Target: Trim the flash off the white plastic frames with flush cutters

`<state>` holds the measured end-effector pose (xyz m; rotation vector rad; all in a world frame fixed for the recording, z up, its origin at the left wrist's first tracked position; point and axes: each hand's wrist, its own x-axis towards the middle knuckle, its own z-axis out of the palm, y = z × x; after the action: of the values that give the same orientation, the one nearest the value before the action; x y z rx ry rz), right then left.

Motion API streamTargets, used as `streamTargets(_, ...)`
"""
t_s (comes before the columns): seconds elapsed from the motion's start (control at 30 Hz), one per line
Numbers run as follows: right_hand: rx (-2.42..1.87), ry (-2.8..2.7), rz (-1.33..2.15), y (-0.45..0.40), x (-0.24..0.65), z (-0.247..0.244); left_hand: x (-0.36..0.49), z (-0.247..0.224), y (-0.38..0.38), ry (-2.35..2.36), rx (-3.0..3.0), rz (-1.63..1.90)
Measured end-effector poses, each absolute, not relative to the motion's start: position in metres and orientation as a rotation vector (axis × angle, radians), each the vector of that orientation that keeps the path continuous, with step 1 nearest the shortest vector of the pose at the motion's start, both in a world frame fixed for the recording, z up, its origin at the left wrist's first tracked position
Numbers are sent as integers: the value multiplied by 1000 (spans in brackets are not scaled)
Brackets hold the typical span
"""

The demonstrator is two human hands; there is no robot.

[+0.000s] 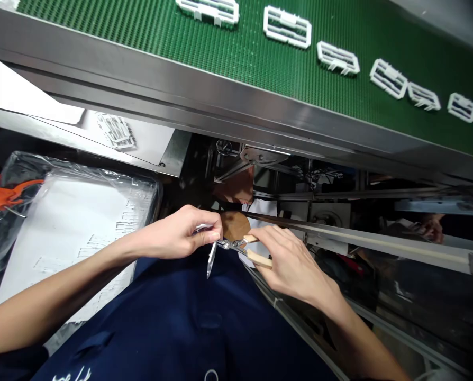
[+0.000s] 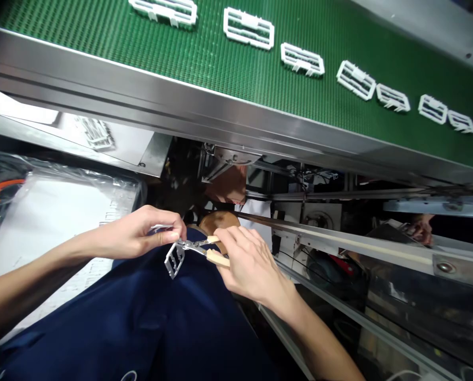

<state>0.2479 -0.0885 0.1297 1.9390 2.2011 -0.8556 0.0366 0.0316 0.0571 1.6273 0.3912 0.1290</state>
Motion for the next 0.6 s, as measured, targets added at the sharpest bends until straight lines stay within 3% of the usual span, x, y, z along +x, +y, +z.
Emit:
streamTargets(0.4,1659,2281,-426,-78,249,156,49,64,31,356,1727,61)
streamTargets(0.6,1592,2247,-389,-64,242,163,52,63,30,324,1703,34)
